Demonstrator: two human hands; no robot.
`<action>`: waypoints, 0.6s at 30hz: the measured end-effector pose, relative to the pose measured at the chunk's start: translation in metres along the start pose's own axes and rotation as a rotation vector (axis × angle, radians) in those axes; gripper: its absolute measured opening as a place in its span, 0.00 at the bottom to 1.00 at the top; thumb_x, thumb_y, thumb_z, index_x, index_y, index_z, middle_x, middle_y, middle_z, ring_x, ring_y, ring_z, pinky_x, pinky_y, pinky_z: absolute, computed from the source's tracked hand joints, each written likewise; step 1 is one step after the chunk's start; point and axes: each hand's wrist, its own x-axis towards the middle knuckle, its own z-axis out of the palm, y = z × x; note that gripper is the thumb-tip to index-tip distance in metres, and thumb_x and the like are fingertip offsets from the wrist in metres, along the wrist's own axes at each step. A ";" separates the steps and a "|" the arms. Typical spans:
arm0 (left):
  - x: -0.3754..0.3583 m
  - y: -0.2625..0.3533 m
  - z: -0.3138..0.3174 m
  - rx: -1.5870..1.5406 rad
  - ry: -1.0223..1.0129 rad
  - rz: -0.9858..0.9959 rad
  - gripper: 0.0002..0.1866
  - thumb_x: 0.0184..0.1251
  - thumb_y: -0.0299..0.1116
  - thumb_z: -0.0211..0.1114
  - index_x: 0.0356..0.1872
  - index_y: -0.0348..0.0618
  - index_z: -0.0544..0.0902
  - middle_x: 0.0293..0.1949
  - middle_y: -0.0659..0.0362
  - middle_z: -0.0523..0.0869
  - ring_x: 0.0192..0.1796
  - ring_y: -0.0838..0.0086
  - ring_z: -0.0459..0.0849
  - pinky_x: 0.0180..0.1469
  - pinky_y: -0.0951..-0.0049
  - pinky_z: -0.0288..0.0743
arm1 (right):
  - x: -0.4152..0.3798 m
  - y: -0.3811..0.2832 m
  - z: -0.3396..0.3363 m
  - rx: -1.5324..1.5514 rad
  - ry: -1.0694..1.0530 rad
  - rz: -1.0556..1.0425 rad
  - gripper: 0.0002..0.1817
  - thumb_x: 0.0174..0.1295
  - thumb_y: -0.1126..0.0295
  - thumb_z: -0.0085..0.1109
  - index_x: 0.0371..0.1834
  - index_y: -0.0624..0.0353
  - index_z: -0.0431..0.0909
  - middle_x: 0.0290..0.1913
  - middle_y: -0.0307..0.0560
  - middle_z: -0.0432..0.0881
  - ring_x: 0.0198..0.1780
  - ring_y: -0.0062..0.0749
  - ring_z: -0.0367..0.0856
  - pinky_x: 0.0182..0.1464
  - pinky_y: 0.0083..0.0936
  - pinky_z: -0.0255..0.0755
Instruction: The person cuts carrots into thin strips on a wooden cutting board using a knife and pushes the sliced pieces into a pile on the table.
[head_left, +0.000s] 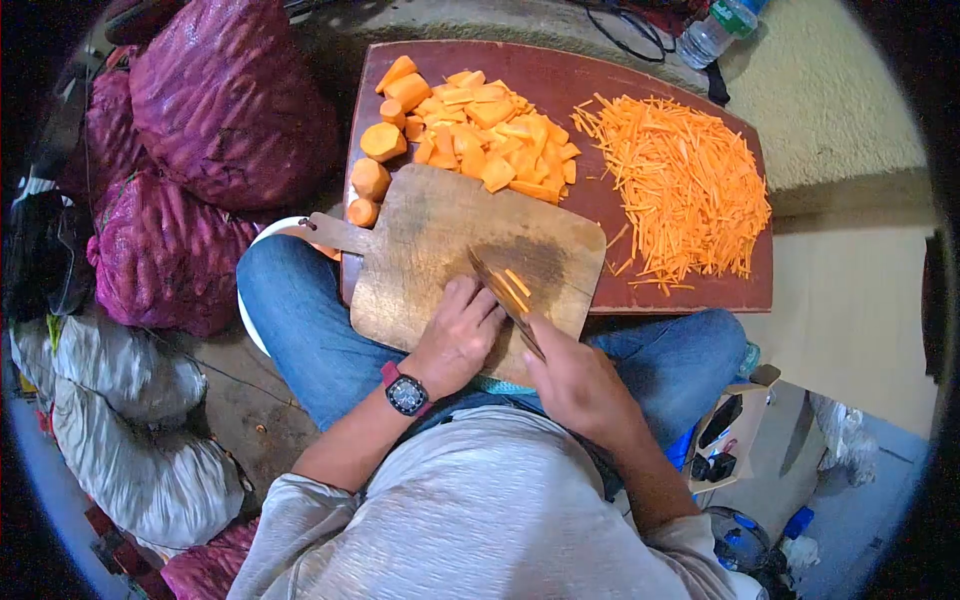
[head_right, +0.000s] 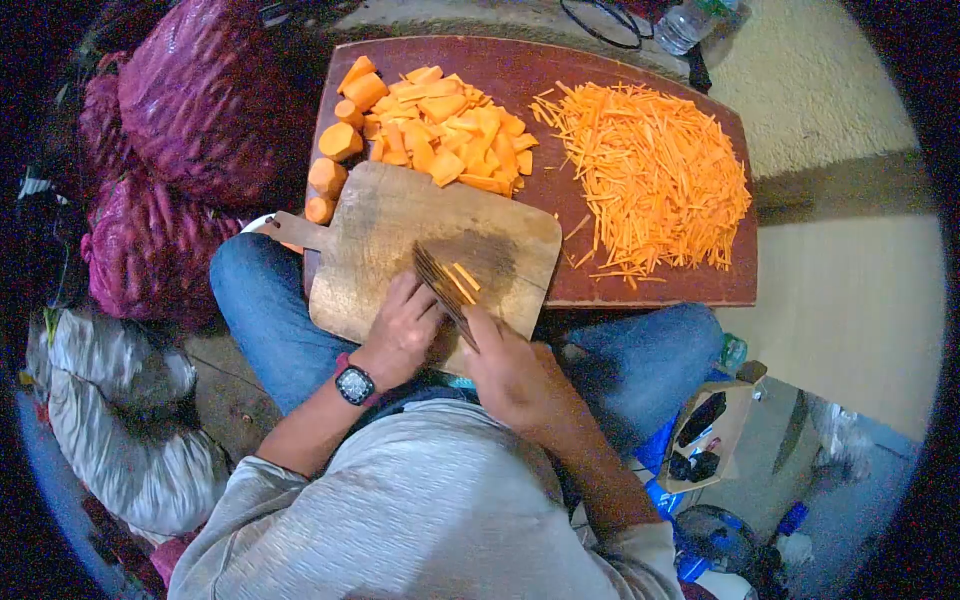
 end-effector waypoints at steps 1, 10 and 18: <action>0.000 0.001 -0.002 0.013 0.017 0.005 0.18 0.61 0.28 0.66 0.50 0.29 0.90 0.52 0.48 0.85 0.60 0.51 0.81 0.66 0.51 0.77 | 0.000 0.002 0.002 0.003 0.003 0.001 0.22 0.78 0.70 0.58 0.70 0.68 0.71 0.53 0.77 0.85 0.55 0.76 0.85 0.54 0.59 0.80; 0.000 0.001 -0.002 0.006 0.010 0.003 0.18 0.60 0.28 0.67 0.49 0.28 0.90 0.51 0.48 0.84 0.58 0.51 0.81 0.66 0.51 0.78 | 0.000 0.002 0.001 0.040 -0.039 0.130 0.21 0.79 0.70 0.56 0.71 0.66 0.71 0.51 0.75 0.86 0.56 0.74 0.86 0.54 0.57 0.79; -0.002 0.001 0.000 0.004 0.033 0.001 0.19 0.60 0.28 0.66 0.50 0.28 0.88 0.47 0.48 0.83 0.57 0.51 0.81 0.65 0.53 0.78 | -0.012 0.014 0.009 0.025 0.042 -0.023 0.22 0.79 0.71 0.56 0.72 0.67 0.72 0.52 0.76 0.86 0.56 0.74 0.86 0.55 0.54 0.81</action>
